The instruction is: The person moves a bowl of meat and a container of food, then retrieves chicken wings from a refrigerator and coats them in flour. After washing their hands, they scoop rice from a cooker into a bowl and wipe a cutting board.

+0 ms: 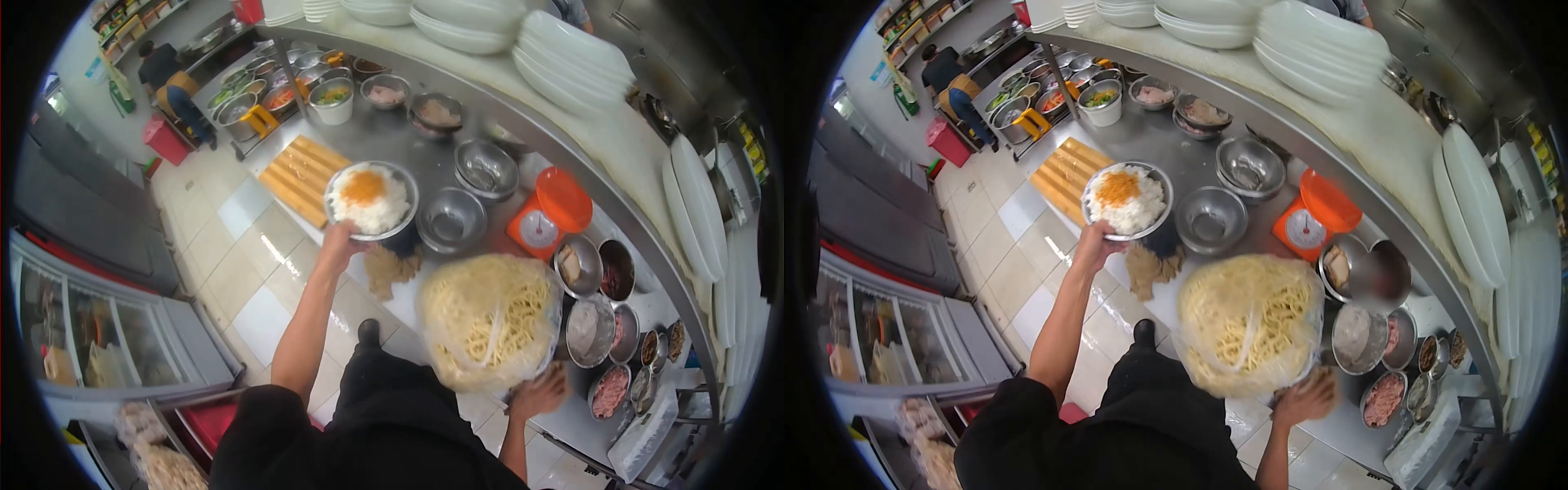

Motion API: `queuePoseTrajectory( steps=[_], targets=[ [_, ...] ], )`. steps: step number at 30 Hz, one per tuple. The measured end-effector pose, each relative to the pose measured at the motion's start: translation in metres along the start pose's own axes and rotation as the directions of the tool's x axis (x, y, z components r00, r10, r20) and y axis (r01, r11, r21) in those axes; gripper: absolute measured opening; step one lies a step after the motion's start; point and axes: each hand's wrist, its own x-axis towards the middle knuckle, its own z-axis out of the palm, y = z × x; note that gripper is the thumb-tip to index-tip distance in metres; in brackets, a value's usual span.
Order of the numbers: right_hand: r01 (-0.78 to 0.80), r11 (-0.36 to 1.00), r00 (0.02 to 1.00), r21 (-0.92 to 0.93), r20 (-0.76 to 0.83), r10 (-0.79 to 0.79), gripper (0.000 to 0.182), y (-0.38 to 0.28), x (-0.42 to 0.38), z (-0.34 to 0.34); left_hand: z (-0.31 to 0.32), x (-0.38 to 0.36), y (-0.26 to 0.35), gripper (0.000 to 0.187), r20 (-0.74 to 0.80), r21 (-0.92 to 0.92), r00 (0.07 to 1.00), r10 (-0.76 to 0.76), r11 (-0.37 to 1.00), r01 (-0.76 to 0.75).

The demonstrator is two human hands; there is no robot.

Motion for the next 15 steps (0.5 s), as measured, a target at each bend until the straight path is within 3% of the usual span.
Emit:
queuePoseTrajectory(
  steps=[1,2,4,5,6,7,8,9,10,11,12,14,15],
  targets=[
    [-0.175,0.971,0.983,-0.162,-0.092,0.161,0.065,0.001,-0.003,0.005,0.002,0.03,0.0,0.032,0.013,-0.012,1.0,-0.008,1.0,0.008],
    [-0.183,0.967,0.98,-0.176,-0.105,0.166,0.065,-0.003,-0.002,0.006,0.004,0.06,0.0,0.031,0.055,-0.019,0.998,-0.037,0.999,0.038],
    [-0.404,0.853,0.891,-0.331,0.07,0.449,0.069,-0.004,-0.003,0.003,0.007,0.11,-0.002,0.029,0.113,-0.028,0.99,-0.081,0.996,0.084],
    [-0.411,0.844,0.888,-0.346,0.058,0.456,0.069,0.014,-0.006,0.015,0.009,0.132,-0.004,0.028,0.143,-0.033,0.985,-0.1,0.994,0.106],
    [-0.22,0.968,0.975,-0.12,-0.054,0.215,0.062,0.05,-0.01,0.04,0.01,0.15,-0.005,0.027,0.172,-0.036,0.978,-0.121,0.991,0.129],
    [0.034,0.997,0.977,0.075,-0.214,-0.017,0.056,0.078,-0.006,0.054,0.011,0.165,-0.005,0.027,0.191,-0.051,0.973,-0.128,0.989,0.14],
    [0.029,0.998,0.977,0.058,-0.212,-0.016,0.056,0.094,0.007,0.054,0.011,0.178,-0.007,0.027,0.199,-0.055,0.97,-0.142,0.986,0.156],
    [-0.205,0.704,0.954,0.68,-0.022,0.299,0.056,0.105,0.022,0.054,0.012,0.191,-0.009,0.028,0.23,-0.04,0.956,-0.18,0.98,0.194],
    [-0.363,0.038,0.86,0.931,0.319,0.398,0.056,0.103,0.03,0.054,0.011,0.203,-0.01,0.028,0.253,-0.024,0.943,-0.215,0.973,0.228],
    [-0.453,0.617,0.868,0.643,0.159,0.471,0.048,0.094,0.031,0.038,0.012,0.211,-0.01,0.033,0.252,-0.021,0.934,-0.252,0.964,0.265],
    [-0.401,0.668,0.875,0.627,0.048,0.481,0.045,0.091,0.035,0.037,0.011,0.216,-0.011,0.033,0.238,-0.025,0.936,-0.259,0.962,0.273],
    [-0.464,0.839,0.845,0.283,-0.141,0.515,0.042,0.012,0.046,-0.022,0.013,0.215,-0.002,0.039,0.264,-0.015,0.919,-0.294,0.951,0.309],
    [-0.465,0.843,0.849,0.271,-0.132,0.511,0.042,0.032,0.04,-0.013,0.009,0.212,0.003,0.039,0.253,-0.015,0.918,-0.306,0.947,0.321]
  ],
)
